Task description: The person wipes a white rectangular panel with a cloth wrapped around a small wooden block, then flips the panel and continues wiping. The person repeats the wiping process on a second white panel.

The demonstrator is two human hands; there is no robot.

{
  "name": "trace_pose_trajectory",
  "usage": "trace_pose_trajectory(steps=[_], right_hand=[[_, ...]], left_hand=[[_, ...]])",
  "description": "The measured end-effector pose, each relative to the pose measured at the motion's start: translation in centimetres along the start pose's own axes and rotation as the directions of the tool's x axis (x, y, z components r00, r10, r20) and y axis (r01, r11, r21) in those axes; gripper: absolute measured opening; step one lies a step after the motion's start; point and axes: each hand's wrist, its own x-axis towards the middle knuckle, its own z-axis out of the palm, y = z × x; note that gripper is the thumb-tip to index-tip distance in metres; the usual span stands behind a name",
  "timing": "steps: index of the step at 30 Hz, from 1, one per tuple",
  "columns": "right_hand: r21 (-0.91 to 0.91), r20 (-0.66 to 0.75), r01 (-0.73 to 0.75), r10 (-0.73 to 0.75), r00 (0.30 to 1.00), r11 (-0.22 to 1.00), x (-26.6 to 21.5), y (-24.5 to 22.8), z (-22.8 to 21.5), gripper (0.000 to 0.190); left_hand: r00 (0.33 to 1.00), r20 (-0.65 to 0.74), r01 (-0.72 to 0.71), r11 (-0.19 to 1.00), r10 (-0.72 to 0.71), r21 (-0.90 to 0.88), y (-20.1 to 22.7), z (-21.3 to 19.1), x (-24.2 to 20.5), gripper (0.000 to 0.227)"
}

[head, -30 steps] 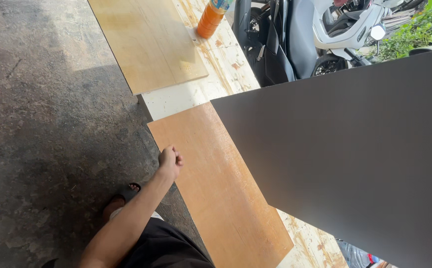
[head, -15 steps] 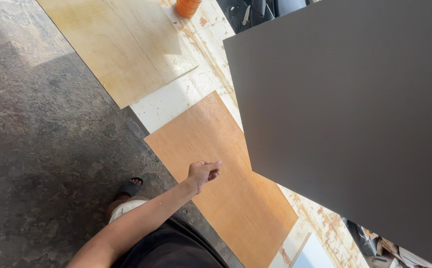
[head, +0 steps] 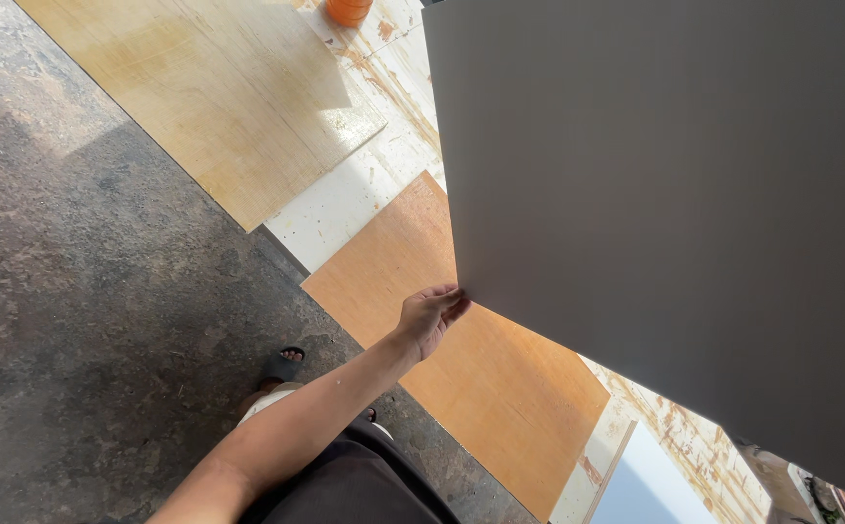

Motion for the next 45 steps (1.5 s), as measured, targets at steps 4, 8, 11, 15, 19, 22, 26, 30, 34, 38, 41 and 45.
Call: trace_pose_trajectory(steps=[4, 8, 11, 15, 19, 22, 26, 30, 34, 38, 41, 45], right_hand=[[-0.005, -0.029, -0.013, 0.012, 1.0, 1.0, -1.0, 0.7, -1.1, 0.057], [-0.01, -0.028, -0.025, 0.025, 0.999, 1.0, -0.9, 1.1, -0.9, 0.057], [-0.023, -0.028, -0.047, 0.047, 0.999, 0.999, -0.4, 1.7, -0.9, 0.057], [-0.028, -0.048, -0.071, 0.07, 0.996, 0.997, 0.2, 3.4, -1.5, 0.056], [-0.068, -0.073, -0.144, 0.139, 0.988, 0.987, 0.4, 6.0, -2.7, 0.056], [-0.118, -0.092, -0.212, 0.202, 0.975, 0.97, 0.5, 7.7, -4.0, 0.056], [-0.201, -0.123, -0.29, 0.27, 0.955, 0.936, -0.5, 7.8, -6.3, 0.056], [-0.239, -0.105, -0.326, 0.309, 0.945, 0.915, -0.4, 8.7, -6.3, 0.055], [-0.237, -0.072, -0.327, 0.319, 0.945, 0.915, 0.3, 9.7, -5.2, 0.055], [-0.253, -0.07, -0.338, 0.331, 0.941, 0.907, 0.0, 9.5, -5.8, 0.055], [-0.259, -0.075, -0.352, 0.344, 0.936, 0.9, -0.1, 10.1, -6.3, 0.054], [-0.255, -0.091, -0.345, 0.333, 0.939, 0.903, -0.3, 10.5, -7.4, 0.054]], left_hand=[[1.0, -0.008, -0.025, 0.999, 0.025, -0.038, 2.2, -1.4, 1.5, 0.025], [0.999, 0.004, -0.049, 0.993, 0.05, -0.103, 4.8, -3.2, 3.9, 0.016], [0.998, -0.029, -0.065, 0.997, 0.063, -0.046, 7.8, -4.2, 4.2, 0.016], [0.992, -0.106, -0.056, 0.995, 0.065, 0.085, 12.4, -7.0, 3.4, 0.012], [0.974, -0.194, -0.091, 0.987, 0.116, 0.134, 15.1, -10.9, 2.3, 0.019], [0.951, -0.26, -0.109, 0.969, 0.167, 0.224, 16.0, -13.0, 0.4, 0.019], [0.911, -0.346, -0.1, 0.933, 0.225, 0.345, 16.7, -15.7, -1.7, 0.018], [0.879, -0.413, -0.072, 0.923, 0.238, 0.379, 16.3, -17.3, -2.6, 0.022], [0.847, -0.438, -0.097, 0.898, 0.301, 0.429, 13.9, -19.4, -2.0, 0.016], [0.805, -0.469, -0.141, 0.885, 0.363, 0.443, 11.1, -21.2, -1.3, 0.013], [0.772, -0.49, -0.158, 0.869, 0.404, 0.469, 11.3, -20.0, -2.1, 0.014], [0.749, -0.488, -0.124, 0.818, 0.448, 0.562, 13.2, -18.1, -2.7, 0.014]])
